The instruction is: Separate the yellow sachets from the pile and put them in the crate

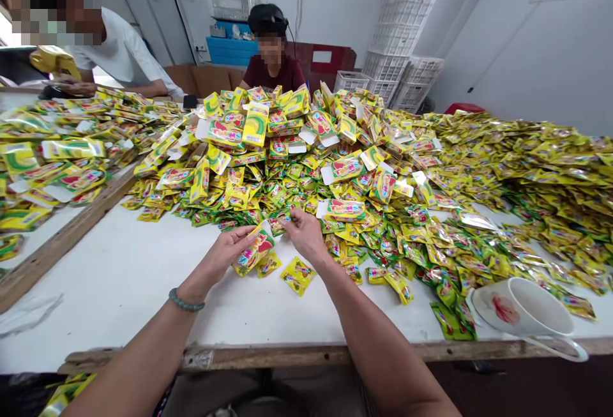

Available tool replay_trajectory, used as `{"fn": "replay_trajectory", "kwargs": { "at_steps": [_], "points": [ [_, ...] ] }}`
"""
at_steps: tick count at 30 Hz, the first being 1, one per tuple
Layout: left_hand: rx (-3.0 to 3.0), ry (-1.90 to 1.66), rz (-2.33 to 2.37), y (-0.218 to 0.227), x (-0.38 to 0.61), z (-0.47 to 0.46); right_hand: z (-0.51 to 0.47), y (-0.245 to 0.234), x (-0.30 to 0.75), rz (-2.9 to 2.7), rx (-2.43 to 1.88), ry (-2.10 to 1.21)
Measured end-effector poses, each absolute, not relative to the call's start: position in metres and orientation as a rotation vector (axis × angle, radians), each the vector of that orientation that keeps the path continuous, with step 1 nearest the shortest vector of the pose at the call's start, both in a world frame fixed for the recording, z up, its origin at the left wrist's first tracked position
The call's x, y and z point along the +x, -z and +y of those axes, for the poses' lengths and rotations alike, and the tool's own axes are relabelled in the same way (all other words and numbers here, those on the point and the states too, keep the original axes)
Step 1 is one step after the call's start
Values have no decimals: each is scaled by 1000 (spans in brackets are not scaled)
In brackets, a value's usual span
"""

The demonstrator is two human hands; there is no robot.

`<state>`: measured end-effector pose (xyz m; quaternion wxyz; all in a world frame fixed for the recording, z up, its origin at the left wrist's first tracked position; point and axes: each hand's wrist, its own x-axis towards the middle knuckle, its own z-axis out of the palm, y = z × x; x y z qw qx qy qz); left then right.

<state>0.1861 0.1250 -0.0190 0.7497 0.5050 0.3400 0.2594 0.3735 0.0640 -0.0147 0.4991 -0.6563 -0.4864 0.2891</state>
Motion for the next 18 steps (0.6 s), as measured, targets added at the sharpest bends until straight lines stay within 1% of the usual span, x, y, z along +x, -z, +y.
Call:
{"fn": "replay_trajectory", "kwargs": {
  "at_steps": [2,7,10,15,18],
  "points": [
    [1107,-589,760,19,186,125,61,12,372,-1237,-1631,-704],
    [1122,-521,789,21,188,125,59,8,373,-1380,-1746,-588],
    [1075,-508,836,22,190,123,59,10,374,-1403,-1745,-604],
    [1076,-441,854,23,189,120,58,12,372,-1630,-1703,-617],
    [1051,-462,867,21,188,119,59,16,369,-1535,-1778,-672]
  ]
}}
